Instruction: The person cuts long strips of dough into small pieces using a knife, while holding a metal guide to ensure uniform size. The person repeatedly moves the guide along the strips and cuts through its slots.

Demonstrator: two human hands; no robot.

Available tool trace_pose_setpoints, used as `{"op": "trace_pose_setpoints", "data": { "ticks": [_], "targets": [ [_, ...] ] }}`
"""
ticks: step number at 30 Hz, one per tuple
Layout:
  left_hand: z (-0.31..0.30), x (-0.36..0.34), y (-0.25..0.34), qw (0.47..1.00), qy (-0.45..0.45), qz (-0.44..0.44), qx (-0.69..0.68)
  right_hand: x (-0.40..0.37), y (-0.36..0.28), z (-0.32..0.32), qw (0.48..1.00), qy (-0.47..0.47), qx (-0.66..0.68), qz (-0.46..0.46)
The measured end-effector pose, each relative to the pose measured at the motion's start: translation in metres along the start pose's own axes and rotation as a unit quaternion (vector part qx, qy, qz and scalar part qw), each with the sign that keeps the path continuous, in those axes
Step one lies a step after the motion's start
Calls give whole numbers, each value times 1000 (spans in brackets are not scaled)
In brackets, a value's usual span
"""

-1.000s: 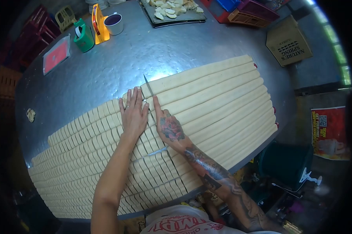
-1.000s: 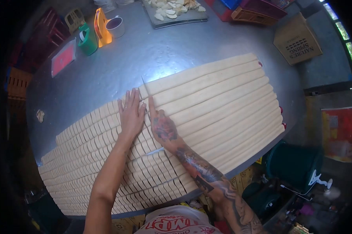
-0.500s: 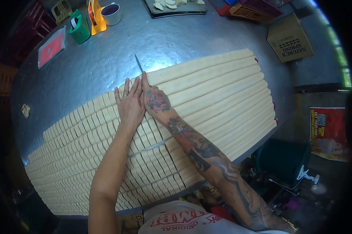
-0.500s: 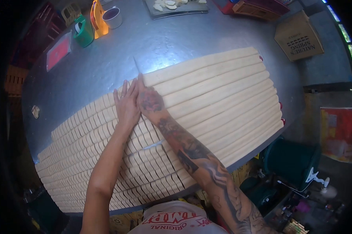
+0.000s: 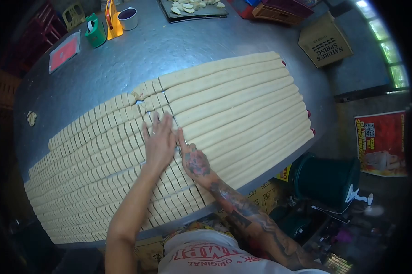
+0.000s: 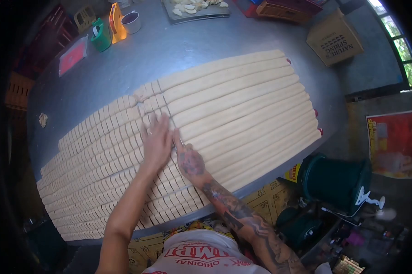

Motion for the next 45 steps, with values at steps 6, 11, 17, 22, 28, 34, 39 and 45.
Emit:
{"op": "trace_pose_setpoints", "data": {
  "ticks": [6, 11, 17, 22, 28, 34, 39, 45],
  "targets": [
    [18, -28, 26, 998, -25, 15, 55, -43, 15, 8, 1000, 13, 17, 7],
    [18, -39, 30, 1000, -7, 21, 18, -145, 31, -2, 996, -70, -20, 54],
    [1, -136, 117, 995, -95, 7, -29, -156, 42, 11, 997, -50, 3, 61],
    [28, -172, 138, 995, -86, 31, 37, -171, 51, 17, 997, -30, 30, 57],
    [36, -175, 135, 996, -59, 24, 61, -267, 64, 17, 991, -41, -96, 78],
    [42, -222, 180, 995, -100, 12, 11, -276, 77, 40, 992, 37, -103, 55],
    [43, -227, 191, 996, -79, 9, 33, -347, 95, 25, 987, -66, -141, 42],
    [28, -224, 184, 994, -76, -24, -75, -388, 91, -54, 974, -179, 77, 111]
  ]
}}
Point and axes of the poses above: each hand's wrist, its own x-axis towards the middle knuckle, its own z-axis out of the palm, y = z × x, the point moved 1 cm from there along x, towards the middle knuckle, and after that the axes turned 11 degrees about z, right-handed, at the moved point
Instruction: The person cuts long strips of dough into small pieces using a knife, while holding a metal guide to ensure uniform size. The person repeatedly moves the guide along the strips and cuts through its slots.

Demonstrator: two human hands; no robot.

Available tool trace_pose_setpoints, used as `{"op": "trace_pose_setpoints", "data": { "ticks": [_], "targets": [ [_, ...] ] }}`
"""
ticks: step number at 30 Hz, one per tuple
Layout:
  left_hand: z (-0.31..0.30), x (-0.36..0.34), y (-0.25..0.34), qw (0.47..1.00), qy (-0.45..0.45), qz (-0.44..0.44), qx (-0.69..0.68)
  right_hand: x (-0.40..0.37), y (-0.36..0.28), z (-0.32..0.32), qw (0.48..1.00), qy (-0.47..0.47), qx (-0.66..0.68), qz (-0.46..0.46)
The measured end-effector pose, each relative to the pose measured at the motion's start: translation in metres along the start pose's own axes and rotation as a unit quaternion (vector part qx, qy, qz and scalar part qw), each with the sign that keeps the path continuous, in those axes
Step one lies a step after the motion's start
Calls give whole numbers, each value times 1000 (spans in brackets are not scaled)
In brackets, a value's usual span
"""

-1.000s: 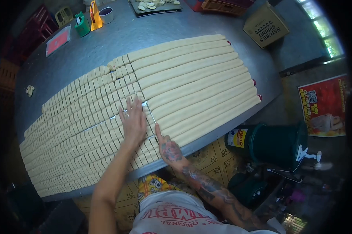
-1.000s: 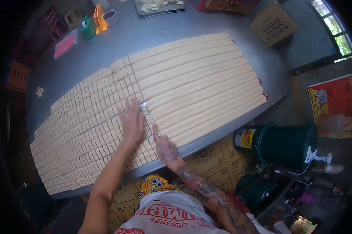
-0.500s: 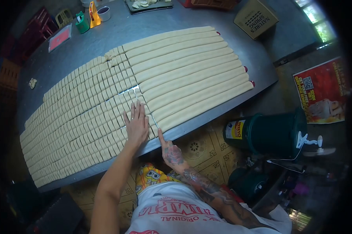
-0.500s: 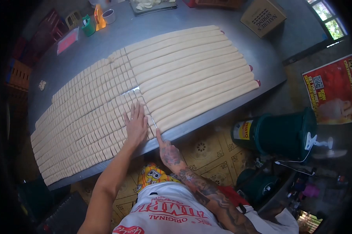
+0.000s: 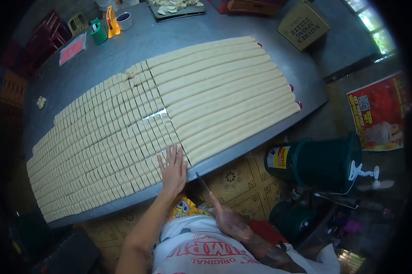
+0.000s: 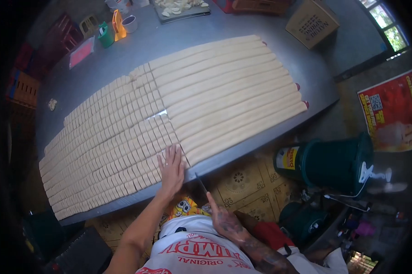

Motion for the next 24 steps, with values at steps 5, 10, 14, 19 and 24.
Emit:
{"op": "trace_pose_setpoints", "data": {
  "ticks": [5, 10, 14, 19, 24],
  "targets": [
    [-34, 57, -45, 995, 52, -20, -81, 116, -67, -54, 989, 128, 18, -67],
    [-86, 199, -130, 990, 122, -28, -64, 286, -140, -92, 990, 126, -3, -59],
    [-110, 302, -193, 991, 136, -8, -17, 382, -197, -129, 977, 168, -71, -107],
    [-108, 341, -227, 994, 62, -15, 84, 457, -233, -146, 980, 146, 1, -137],
    [-106, 343, -226, 994, 71, -16, 85, 464, -254, -158, 988, 104, 7, -111]
  ]
}}
Point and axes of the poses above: each hand's wrist, its own x-axis towards the middle knuckle, its own z-axis out of the palm, y = z × x, the point moved 1 cm from there along x, towards the middle knuckle, and after that the axes turned 11 degrees about z, right-handed, at the moved point
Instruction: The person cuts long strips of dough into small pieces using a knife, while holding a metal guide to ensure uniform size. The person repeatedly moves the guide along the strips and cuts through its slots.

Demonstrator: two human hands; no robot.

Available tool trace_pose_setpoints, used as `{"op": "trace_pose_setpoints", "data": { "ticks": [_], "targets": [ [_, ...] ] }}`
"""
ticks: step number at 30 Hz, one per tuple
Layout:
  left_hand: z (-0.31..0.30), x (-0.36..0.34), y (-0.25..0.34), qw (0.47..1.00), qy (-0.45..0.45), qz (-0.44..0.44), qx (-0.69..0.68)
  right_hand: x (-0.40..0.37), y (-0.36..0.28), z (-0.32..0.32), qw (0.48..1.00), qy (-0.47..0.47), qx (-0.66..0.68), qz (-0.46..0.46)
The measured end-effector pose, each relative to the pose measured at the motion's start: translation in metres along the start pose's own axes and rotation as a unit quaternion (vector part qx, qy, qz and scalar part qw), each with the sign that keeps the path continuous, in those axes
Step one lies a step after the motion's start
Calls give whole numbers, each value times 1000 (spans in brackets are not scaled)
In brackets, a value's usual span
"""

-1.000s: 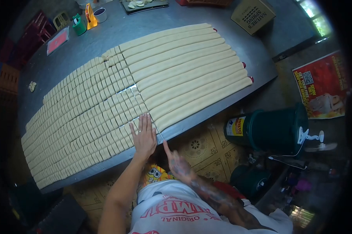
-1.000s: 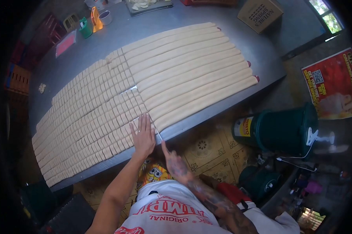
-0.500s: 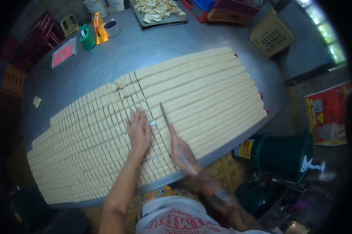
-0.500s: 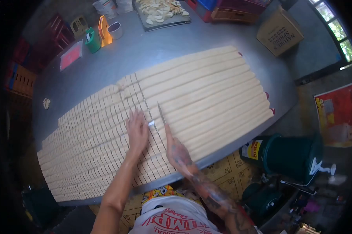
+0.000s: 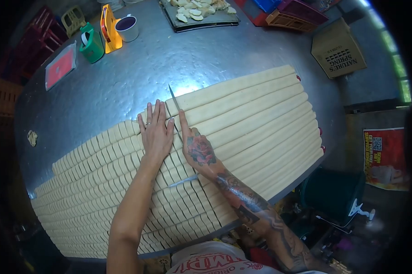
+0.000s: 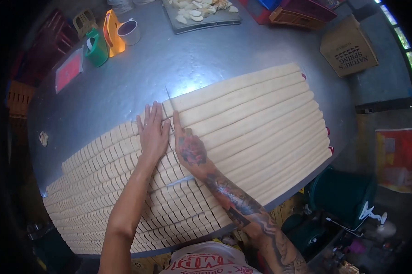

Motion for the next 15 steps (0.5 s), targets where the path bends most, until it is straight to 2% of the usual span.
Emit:
{"op": "trace_pose_setpoints", "data": {
  "ticks": [3, 5, 6, 8, 9, 11, 15],
  "targets": [
    [-4, -1, 0, 999, 38, 30, -14, 3, 1, 7, 999, 6, -26, 42],
    [-1, -1, 0, 997, -24, 71, 26, 3, -6, 1, 998, -5, -36, 47],
    [-1, 0, 0, 997, -24, 71, 24, 8, -5, 1, 998, -5, -37, 48],
    [0, 0, 2, 997, -17, 64, 43, 26, 1, 7, 997, 13, -74, -22],
    [1, -1, 2, 997, -19, 64, 42, 38, 5, 13, 997, 11, -73, -19],
    [3, 0, 2, 997, -2, 67, 43, 64, 9, 27, 987, 117, -33, -109],
    [3, -1, 3, 996, -6, 62, 57, 67, 15, 33, 992, 107, 1, -73]
  ]
}}
Point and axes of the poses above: each hand's wrist, its own x-axis towards the middle knuckle, its own z-axis out of the palm, y = z × x, the point moved 1 cm from there along x, towards the middle knuckle, and after that the axes turned 11 degrees about z, right-handed, at the moved point
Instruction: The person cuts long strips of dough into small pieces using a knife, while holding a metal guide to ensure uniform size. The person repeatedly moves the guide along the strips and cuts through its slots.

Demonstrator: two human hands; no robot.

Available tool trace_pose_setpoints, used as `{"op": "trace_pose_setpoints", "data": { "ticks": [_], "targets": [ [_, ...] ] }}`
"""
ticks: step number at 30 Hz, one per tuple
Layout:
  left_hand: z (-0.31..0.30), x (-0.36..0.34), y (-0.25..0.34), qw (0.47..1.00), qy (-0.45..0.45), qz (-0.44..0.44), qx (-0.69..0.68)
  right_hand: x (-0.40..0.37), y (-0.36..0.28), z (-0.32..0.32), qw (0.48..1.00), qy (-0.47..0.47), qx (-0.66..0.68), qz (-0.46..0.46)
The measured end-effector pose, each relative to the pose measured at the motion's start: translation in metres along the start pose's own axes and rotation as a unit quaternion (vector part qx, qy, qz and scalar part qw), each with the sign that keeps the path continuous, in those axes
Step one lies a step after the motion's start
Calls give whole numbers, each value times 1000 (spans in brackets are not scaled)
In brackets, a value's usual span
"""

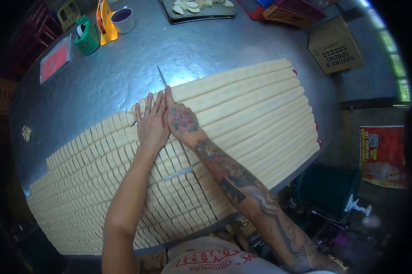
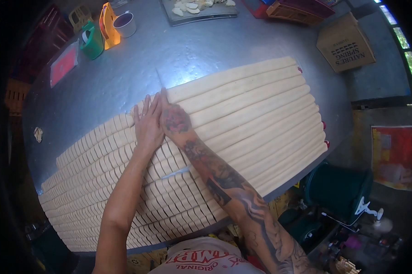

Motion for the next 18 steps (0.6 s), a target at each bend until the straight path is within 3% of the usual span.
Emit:
{"op": "trace_pose_setpoints", "data": {
  "ticks": [3, 5, 8, 12, 14, 18],
  "targets": [
    [2, -1, 2, 1000, 17, -12, -5, -55, 11, -3, 992, 61, -104, -29],
    [4, -3, 2, 1000, 20, -18, -10, -106, 23, -10, 991, -70, -92, 61],
    [5, -5, 1, 999, 25, -12, -18, -170, 2, -35, 973, -121, -175, 87],
    [-9, -42, 32, 995, 96, -29, -29, -201, 12, -31, 983, -100, -123, 93],
    [-15, -85, 75, 996, 27, 4, -80, -202, 13, -32, 989, -64, -126, 38],
    [-3, -129, 115, 999, -37, 15, -27, -212, 24, -20, 993, -29, -99, 61]
  ]
}}
Point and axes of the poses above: each hand's wrist, its own x-axis towards the middle knuckle, its own z-axis out of the palm, y = z × x, the point moved 1 cm from there along x, towards the middle knuckle, and after that the axes turned 11 degrees about z, right-handed, at the moved point
